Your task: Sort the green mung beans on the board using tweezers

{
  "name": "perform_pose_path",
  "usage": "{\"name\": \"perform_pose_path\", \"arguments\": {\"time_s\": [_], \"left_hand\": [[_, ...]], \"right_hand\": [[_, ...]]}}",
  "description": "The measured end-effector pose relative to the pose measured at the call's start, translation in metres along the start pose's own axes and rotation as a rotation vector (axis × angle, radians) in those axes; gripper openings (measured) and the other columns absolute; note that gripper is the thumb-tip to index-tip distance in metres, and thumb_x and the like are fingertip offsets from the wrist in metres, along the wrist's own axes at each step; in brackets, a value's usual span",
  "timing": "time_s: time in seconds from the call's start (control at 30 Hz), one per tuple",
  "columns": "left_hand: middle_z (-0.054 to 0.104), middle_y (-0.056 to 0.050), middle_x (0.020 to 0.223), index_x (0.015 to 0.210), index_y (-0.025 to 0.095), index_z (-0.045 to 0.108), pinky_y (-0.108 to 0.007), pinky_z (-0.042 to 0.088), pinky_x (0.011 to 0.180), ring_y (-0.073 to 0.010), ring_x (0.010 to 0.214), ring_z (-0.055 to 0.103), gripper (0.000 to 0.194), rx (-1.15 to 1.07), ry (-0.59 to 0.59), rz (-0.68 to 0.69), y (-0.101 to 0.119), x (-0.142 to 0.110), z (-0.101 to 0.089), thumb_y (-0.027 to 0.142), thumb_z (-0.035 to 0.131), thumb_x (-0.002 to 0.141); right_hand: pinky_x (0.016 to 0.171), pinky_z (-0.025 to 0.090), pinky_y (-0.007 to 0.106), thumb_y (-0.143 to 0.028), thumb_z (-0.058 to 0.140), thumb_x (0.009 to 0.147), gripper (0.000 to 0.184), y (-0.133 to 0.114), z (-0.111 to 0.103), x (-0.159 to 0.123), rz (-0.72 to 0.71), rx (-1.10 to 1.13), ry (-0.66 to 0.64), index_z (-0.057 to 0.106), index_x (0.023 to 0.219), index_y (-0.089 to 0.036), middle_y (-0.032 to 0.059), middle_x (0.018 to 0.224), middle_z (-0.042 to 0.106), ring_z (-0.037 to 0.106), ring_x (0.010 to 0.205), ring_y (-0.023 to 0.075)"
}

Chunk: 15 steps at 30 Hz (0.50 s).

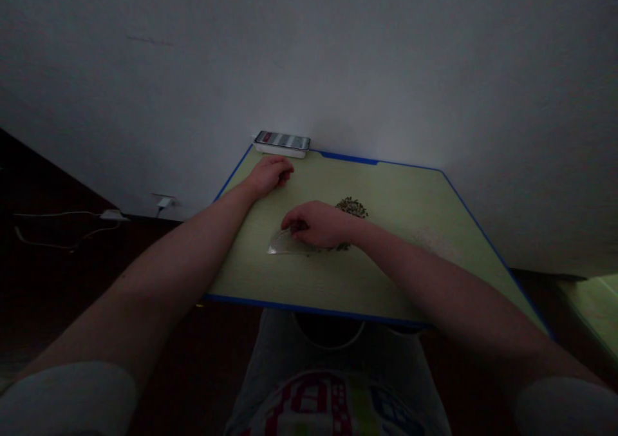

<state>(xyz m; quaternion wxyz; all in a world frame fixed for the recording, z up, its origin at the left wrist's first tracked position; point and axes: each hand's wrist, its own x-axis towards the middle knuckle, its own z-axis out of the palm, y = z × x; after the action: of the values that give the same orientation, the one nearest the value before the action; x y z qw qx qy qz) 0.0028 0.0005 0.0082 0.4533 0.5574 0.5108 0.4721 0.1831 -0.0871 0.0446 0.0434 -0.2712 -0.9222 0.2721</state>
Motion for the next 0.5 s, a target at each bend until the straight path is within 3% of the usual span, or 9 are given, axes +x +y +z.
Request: {"name": "perform_pose_path", "arguments": {"time_s": [0.3,0.5], "left_hand": [[0.051,0.001,0.052,0.064,0.015,0.058,-0.021,0.031,0.040,-0.0081,0.042,0.044,0.011,0.014,-0.002,0.017,-0.003,0.001,-0.001,0.024,0.054,0.066],[0.051,0.001,0.052,0.065,0.015,0.058,-0.021,0.031,0.040,-0.0081,0.042,0.044,0.011,0.014,-0.008,0.003,-0.003,0.001,-0.001,0.025,0.054,0.067]], "right_hand": [[0.065,0.039,0.026,-0.010,0.058,0.077,0.032,0.004,-0.023,-0.010,-0.004,0.041,-0.005,0.068,0.107,-0.015,0.0001,0.075,0.066,0.055,0.066,0.0128],[0.063,0.038,0.025,-0.010,0.058,0.077,0.033,0.015,-0.018,-0.013,0.024,0.001,-0.020,0.068,0.107,-0.014,0.0008,0.074,0.065,0.054,0.065,0.0127]]}}
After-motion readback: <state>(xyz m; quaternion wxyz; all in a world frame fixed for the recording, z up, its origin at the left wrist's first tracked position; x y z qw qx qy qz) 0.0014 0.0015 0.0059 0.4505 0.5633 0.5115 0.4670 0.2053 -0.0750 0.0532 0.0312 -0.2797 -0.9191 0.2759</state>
